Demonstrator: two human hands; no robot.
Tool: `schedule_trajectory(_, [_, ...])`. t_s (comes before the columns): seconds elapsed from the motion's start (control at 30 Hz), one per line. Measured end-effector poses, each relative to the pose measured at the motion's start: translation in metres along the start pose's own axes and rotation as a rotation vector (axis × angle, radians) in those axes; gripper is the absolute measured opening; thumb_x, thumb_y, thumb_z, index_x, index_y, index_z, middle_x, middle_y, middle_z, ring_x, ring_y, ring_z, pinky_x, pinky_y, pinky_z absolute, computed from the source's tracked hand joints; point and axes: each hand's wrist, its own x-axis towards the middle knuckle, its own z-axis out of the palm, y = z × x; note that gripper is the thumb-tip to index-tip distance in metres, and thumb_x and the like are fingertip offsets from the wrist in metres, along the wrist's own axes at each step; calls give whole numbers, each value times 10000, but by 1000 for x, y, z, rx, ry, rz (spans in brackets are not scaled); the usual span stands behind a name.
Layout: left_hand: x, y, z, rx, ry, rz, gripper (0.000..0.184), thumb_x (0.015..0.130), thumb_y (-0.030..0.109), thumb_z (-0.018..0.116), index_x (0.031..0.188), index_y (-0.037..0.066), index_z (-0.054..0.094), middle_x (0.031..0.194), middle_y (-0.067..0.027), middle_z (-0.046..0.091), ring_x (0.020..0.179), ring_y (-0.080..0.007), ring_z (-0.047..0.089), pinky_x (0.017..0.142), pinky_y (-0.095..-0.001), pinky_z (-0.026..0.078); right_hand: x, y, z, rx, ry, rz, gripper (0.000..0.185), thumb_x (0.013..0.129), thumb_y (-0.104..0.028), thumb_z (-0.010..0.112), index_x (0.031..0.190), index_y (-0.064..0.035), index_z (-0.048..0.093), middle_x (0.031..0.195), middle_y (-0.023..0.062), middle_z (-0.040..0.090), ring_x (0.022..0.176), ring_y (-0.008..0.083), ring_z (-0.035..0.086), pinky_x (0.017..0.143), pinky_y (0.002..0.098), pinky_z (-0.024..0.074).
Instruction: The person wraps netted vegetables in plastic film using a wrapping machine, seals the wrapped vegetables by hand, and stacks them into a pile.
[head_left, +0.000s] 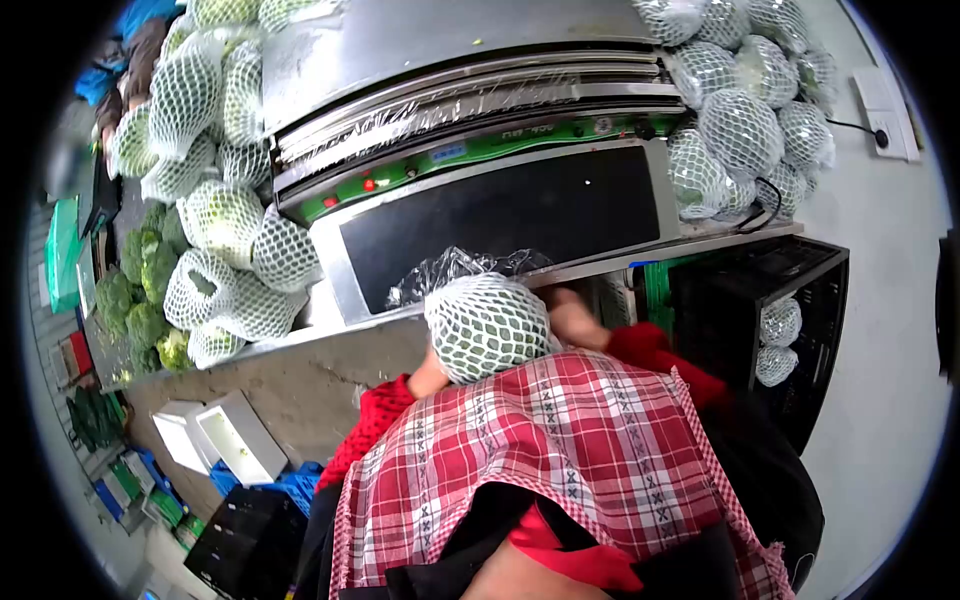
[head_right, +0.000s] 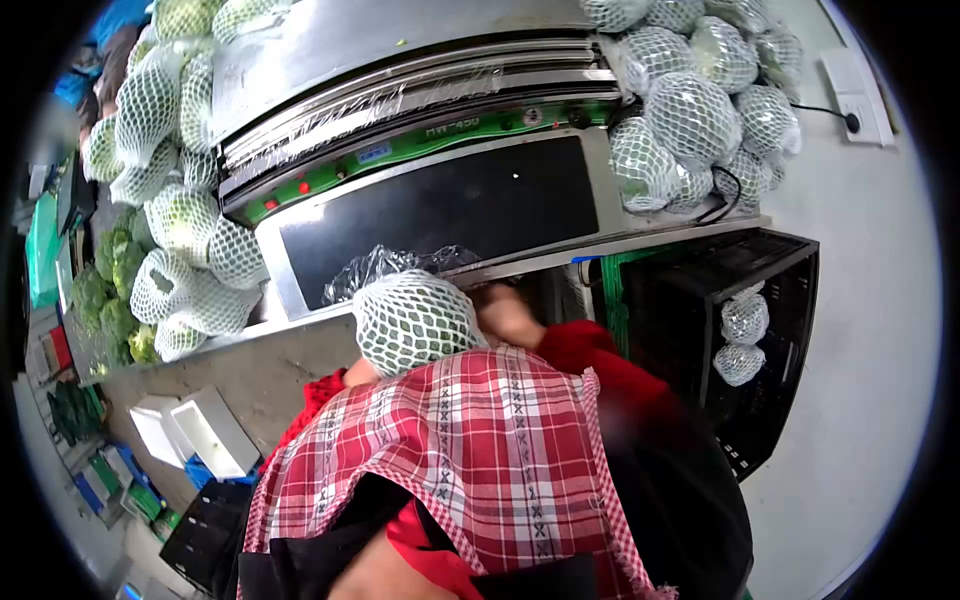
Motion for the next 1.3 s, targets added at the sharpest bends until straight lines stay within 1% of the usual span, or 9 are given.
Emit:
schedule_trajectory(0.23, [22, 147, -27, 316, 369, 913, 375, 814, 232, 695, 1077, -12, 589, 1170, -148, 596, 932, -225, 605, 799, -341, 511, -36, -138, -17, 616, -593, -471, 351, 942, -306, 509, 1156, -42, 594, 1114, 123, 638, 997, 213, 609, 871, 332, 475])
schedule_trajectory(0.33, [17, 234, -51, -304, -391, 861, 599, 765, 404, 719, 1158, -19, 560, 1302, -220, 498, 1192, -379, 477, 1002, -471, 383, -59, -163, -39, 706, -721, -542, 393, 955, -342, 486, 1197, -42, 564, 1149, 111, 623, 1033, 202, 593, 904, 329, 460])
schedule_trajectory(0.43, [4, 281, -53, -2, -1309, 986, 828, 786, 617, 578, 1305, -22, 486, 1428, -268, 365, 1362, -415, 289, 1106, -512, 217, -77, -162, -48, 855, -817, -501, 436, 968, -378, 464, 1239, -43, 534, 1185, 99, 609, 1070, 192, 577, 937, 326, 445])
schedule_trajectory(0.57, [-26, 189, -73, -340, -651, 469, 884, 808, 674, 531, 1287, -68, 494, 1418, -276, 379, 1329, -382, 361, 1111, -494, 231, -114, -153, -77, 1510, -1042, -228, 495, 985, -425, 433, 1294, -44, 495, 1233, 84, 590, 1119, 178, 555, 981, 323, 426])
schedule_trajectory(0.7, [-8, 192, -20, -835, -324, 434, 803, 871, 552, 557, 1336, -81, 391, 1371, -280, 425, 1316, -336, 386, 1109, -451, 266, -114, -148, -89, 901, -68, -867, 622, 961, -541, 404, 1313, -31, 441, 1250, 86, 538, 1192, 174, 480, 1038, 348, 361])
schedule_trajectory(0.73, [-1, 213, 2, -288, 199, 614, 704, 829, 436, 688, 1276, -52, 449, 1260, -256, 510, 1102, -321, 563, 957, -449, 456, -93, -142, -98, 747, 87, -772, 588, 975, -504, 405, 1289, -10, 464, 1237, 103, 548, 1157, 188, 507, 1012, 357, 398])
schedule_trajectory(0.87, [69, 278, 29, 178, 354, 1782, 683, 692, 533, 761, 1164, 71, 590, 1229, -122, 567, 1129, -391, 540, 979, -518, 405, -62, -177, -176, 1351, -54, -781, 555, 980, -478, 350, 1254, -23, 513, 1224, 138, 572, 1107, 254, 556, 961, 407, 459])
schedule_trajectory(1.0, [102, 290, 21, 553, 229, 1569, 541, 743, 339, 754, 1178, 65, 584, 1274, -145, 562, 1232, -319, 502, 1047, -454, 349, -70, -200, -339, 1426, 227, -827, 656, 944, -563, 359, 1237, -5, 541, 1186, 137, 607, 1097, 296, 576, 975, 429, 456])
schedule_trajectory(1.3, [177, 290, -86, 522, 281, 1102, 379, 711, 180, 776, 1007, 9, 613, 1022, -144, 647, 929, -311, 632, 776, -385, 508, 1, -280, -484, -736, 1527, -650, 420, 850, -305, 661, 1086, 39, 623, 1020, 196, 653, 934, 293, 632, 817, 384, 486])
